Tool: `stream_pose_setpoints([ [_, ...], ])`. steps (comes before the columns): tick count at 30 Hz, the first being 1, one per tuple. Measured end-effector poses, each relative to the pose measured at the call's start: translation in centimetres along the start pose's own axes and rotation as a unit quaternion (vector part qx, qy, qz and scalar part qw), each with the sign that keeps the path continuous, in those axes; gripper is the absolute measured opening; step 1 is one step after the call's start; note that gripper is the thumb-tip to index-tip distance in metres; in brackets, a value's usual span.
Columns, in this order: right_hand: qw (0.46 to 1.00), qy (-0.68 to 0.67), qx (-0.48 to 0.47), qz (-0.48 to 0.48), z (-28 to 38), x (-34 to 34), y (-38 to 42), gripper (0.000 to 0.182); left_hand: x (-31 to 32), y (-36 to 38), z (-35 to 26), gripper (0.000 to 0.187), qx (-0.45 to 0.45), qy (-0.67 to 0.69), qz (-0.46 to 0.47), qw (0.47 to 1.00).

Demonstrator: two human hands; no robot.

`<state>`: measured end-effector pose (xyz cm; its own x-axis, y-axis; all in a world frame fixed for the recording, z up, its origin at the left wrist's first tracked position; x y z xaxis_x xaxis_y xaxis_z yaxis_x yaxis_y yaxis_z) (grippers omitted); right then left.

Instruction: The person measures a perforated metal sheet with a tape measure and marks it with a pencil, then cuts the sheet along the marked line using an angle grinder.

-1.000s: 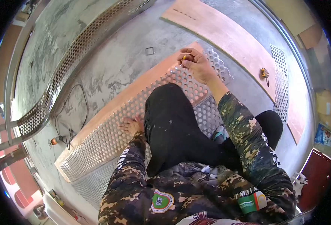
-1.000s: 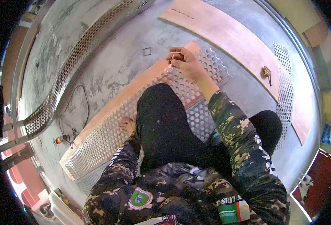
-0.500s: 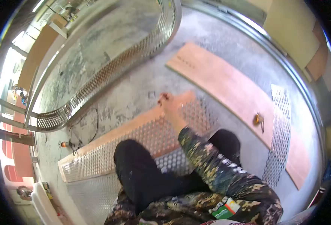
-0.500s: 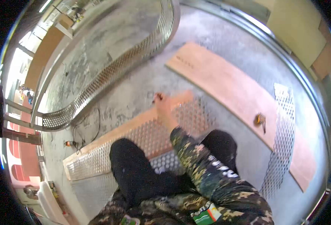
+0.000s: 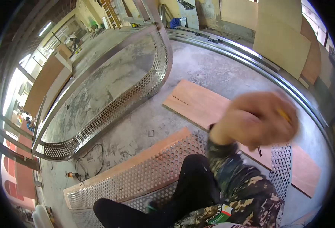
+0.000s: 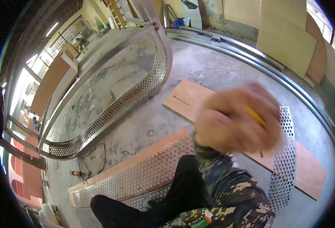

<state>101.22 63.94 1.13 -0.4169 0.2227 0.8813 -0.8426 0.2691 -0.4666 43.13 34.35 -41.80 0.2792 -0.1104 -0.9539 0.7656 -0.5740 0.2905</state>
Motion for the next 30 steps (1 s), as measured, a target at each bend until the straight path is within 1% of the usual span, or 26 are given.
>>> stream_pose_setpoints([
  [1, 0.998, -0.016, -0.062, 0.001, 0.1, 0.3, -2.4, 0.047, -0.3, -0.2, 0.0, 0.069, -0.001, 0.002, 0.001, 1.000],
  [2, 0.996, -0.013, -0.090, 0.014, -1.2, 1.2, -3.8, 0.058, -0.5, -0.4, -0.2, 0.068, 0.001, 0.006, 0.000, 1.000],
  [3, 0.995, 0.027, -0.085, 0.044, -4.0, 2.6, -4.3, 0.068, -0.7, -0.6, -0.5, 0.068, 0.001, 0.007, 0.002, 1.000],
  [4, 0.984, 0.124, -0.051, 0.113, -9.2, 5.0, -4.1, 0.079, -0.7, -0.8, -0.5, 0.067, 0.004, 0.007, 0.002, 1.000],
  [5, 0.945, 0.247, -0.003, 0.213, -16.0, 6.8, -2.5, 0.090, -0.7, -1.2, -0.7, 0.066, 0.008, 0.010, 0.003, 1.000],
  [6, 0.882, 0.348, 0.039, 0.315, -23.0, 7.3, 0.5, 0.101, -0.8, -1.5, -0.4, 0.066, 0.011, 0.008, 0.001, 1.000],
  [7, 0.834, 0.397, 0.068, 0.378, -27.4, 6.7, 4.3, 0.111, -0.9, -1.9, -0.2, 0.065, 0.015, 0.012, 0.002, 1.000],
  [8, 0.813, 0.426, 0.085, 0.388, -28.2, 5.3, 7.2, 0.112, -1.3, -2.4, -0.1, 0.065, 0.016, 0.014, 0.001, 1.000],
  [9, 0.835, 0.376, 0.138, 0.378, -25.7, 4.0, 9.8, 0.110, -1.4, -3.1, -0.2, 0.064, 0.022, 0.017, 0.001, 1.000],
  [11, 0.727, 0.396, 0.300, 0.475, -21.5, -0.3, 16.1, 0.101, -1.3, -3.8, 0.9, 0.063, 0.019, 0.018, 0.003, 1.000],
  [12, 0.757, 0.338, 0.279, 0.485, -19.8, -3.7, 20.4, 0.095, -1.1, -4.1, 1.2, 0.062, 0.017, 0.023, 0.003, 1.000],
  [13, 0.768, 0.317, 0.195, 0.521, -17.7, -7.4, 24.6, 0.090, -0.7, -4.5, 2.3, 0.061, 0.013, 0.023, 0.007, 1.000],
  [14, 0.650, 0.349, 0.339, 0.584, -14.4, -10.4, 27.6, 0.089, -0.7, -5.0, 3.0, 0.061, 0.014, 0.024, 0.006, 1.000],
  [15, 0.708, 0.251, 0.219, 0.623, -13.3, -15.4, 33.0, 0.092, -0.4, -5.6, 3.9, 0.060, 0.012, 0.028, 0.006, 1.000],
  [16, 0.502, 0.351, 0.392, 0.687, -10.9, -20.1, 35.6, 0.087, -0.1, -6.0, 5.1, 0.060, 0.011, 0.032, 0.006, 0.999],
  [18, 0.333, 0.340, 0.244, 0.845, -4.9, -24.1, 36.4, 0.074, 0.5, -7.4, 7.7, 0.058, 0.006, 0.037, 0.004, 0.999],
  [19, 0.257, 0.218, 0.269, 0.902, -5.2, -27.0, 37.1, 0.066, 0.8, -7.8, 9.3, 0.058, 0.002, 0.040, 0.003, 0.999],
  [21, 0.085, 0.171, 0.381, 0.905, -5.2, -30.4, 38.0, 0.052, 2.1, -10.1, 12.8, 0.057, 0.008, 0.047, -0.004, 0.999],
  [22, 0.227, 0.143, 0.402, 0.875, -7.1, -32.3, 38.0, 0.041, 2.6, -11.2, 14.4, 0.056, 0.005, 0.053, -0.011, 0.999],
  [23, 0.360, 0.104, 0.397, 0.838, -8.9, -34.4, 37.8, 0.031, 3.1, -11.5, 17.5, 0.056, -0.008, 0.050, -0.015, 0.999],
  [25, 0.244, 0.334, 0.446, 0.794, -8.2, -27.8, 35.9, 0.028, 3.6, -13.1, 21.0, 0.054, -0.047, 0.051, -0.025, 0.997],
  [26, 0.251, 0.311, 0.405, 0.823, -10.3, -28.4, 35.1, 0.037, 3.1, -14.9, 21.2, 0.054, -0.064, 0.053, -0.031, 0.996],
  [27, 0.309, 0.337, 0.396, 0.796, -7.8, -24.9, 34.1, 0.044, 2.7, -16.7, 21.9, 0.053, -0.084, 0.061, -0.034, 0.994],
  [28, 0.315, 0.322, 0.383, 0.807, -8.9, -25.6, 33.1, 0.046, 1.7, -18.8, 21.9, 0.053, -0.111, 0.082, -0.044, 0.989],
  [29, 0.262, 0.387, 0.364, 0.806, -6.4, -22.4, 32.2, 0.046, 0.9, -21.0, 22.0, 0.052, -0.138, 0.107, -0.055, 0.983],
  [30, 0.260, 0.370, 0.323, 0.831, -6.5, -23.1, 31.0, 0.047, 0.1, -23.0, 22.3, 0.052, -0.174, 0.146, -0.075, 0.971],
])
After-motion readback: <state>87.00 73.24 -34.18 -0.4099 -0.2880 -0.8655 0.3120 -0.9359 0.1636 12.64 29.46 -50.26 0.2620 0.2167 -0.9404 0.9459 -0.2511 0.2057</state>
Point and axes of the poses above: each hand's wrist, its own y-axis away from the middle knuckle, its own x-axis out of the palm, z = x × y, the point moved 4 cm from there along -y, towards the middle knuckle, and after that the axes turned 5 degrees about -z, right-handed, at the moved point
